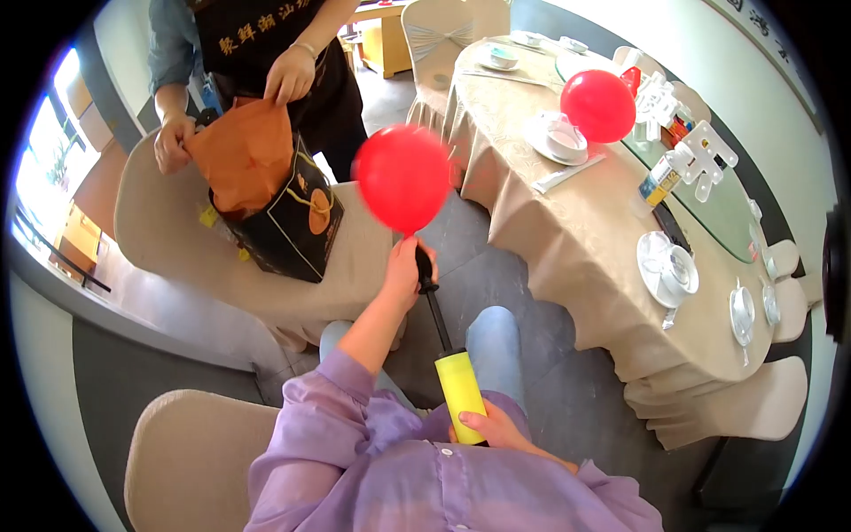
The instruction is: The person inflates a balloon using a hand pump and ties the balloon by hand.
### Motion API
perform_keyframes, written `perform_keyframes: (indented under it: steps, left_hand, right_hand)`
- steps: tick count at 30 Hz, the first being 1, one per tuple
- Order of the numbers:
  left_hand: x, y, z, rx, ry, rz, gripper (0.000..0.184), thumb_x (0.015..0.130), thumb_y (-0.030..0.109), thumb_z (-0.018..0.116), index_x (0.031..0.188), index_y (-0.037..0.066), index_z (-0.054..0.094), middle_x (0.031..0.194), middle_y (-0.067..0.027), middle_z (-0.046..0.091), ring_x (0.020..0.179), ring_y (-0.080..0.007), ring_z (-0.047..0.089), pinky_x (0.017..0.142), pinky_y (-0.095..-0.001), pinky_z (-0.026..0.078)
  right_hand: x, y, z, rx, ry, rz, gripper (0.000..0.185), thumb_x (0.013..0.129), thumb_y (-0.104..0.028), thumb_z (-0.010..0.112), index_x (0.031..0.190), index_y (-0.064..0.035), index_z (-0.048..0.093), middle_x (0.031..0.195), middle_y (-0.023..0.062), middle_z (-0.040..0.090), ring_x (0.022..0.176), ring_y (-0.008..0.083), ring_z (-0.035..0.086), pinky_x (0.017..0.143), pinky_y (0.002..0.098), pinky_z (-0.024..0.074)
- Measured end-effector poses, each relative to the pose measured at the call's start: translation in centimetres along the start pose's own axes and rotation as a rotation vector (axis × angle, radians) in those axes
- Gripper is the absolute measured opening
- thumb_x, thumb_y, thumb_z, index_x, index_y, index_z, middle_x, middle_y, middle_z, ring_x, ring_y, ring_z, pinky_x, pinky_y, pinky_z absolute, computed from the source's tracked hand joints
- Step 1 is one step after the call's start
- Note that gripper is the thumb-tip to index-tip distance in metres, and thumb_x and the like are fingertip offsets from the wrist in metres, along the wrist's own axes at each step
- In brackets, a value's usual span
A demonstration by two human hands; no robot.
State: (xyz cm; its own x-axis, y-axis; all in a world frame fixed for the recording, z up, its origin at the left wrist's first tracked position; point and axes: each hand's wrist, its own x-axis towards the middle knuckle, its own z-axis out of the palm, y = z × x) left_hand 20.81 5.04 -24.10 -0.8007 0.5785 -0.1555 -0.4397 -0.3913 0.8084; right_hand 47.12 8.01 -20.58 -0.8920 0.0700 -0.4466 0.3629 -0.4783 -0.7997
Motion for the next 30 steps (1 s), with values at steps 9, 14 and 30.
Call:
perform_keyframes:
  steps: [9,14,30]
  left_hand:
    - [-0.5,1.4,2.2,0.118,-0.014,0.004,0.018,0.087,0.025,0.035,0.081,0.009,0.042,0.061,-0.0084,0.05,0.039,-0.0192,0.045,0.036,-0.0284,0.035]
    - [1.3,1.0,1.2,0.015,0.033,-0.018,0.018,0.086,0.024,0.034,0.08,0.009,0.042,0.061,-0.0085,0.049,0.039,-0.0195,0.044,0.036,-0.0291,0.034]
    - [-1.1,-0.5,2.5,0.057,-0.021,0.032,0.018,0.087,0.022,0.034,0.079,0.008,0.041,0.06,-0.0083,0.05,0.038,-0.0179,0.045,0.035,-0.0285,0.035]
  right_hand:
    - [2.0,-2.3,-0.2,0.021,-0.065,0.03,0.026,0.082,-0.028,0.048,0.097,-0.0058,0.043,0.07,0.0098,0.054,0.049,0.0141,0.047,0.043,0.0249,0.0361]
    - [0.5,-1.1,-0.9,-0.003,-0.098,0.033,0.027,0.083,-0.028,0.052,0.096,-0.0058,0.044,0.07,0.0079,0.055,0.049,0.0124,0.049,0.041,0.0227,0.0369]
    - [4.2,-1.3,-0.9,-0.006,-0.083,-0.001,0.026,0.083,-0.027,0.053,0.095,-0.0056,0.043,0.069,0.0067,0.055,0.047,0.012,0.048,0.041,0.0236,0.0357]
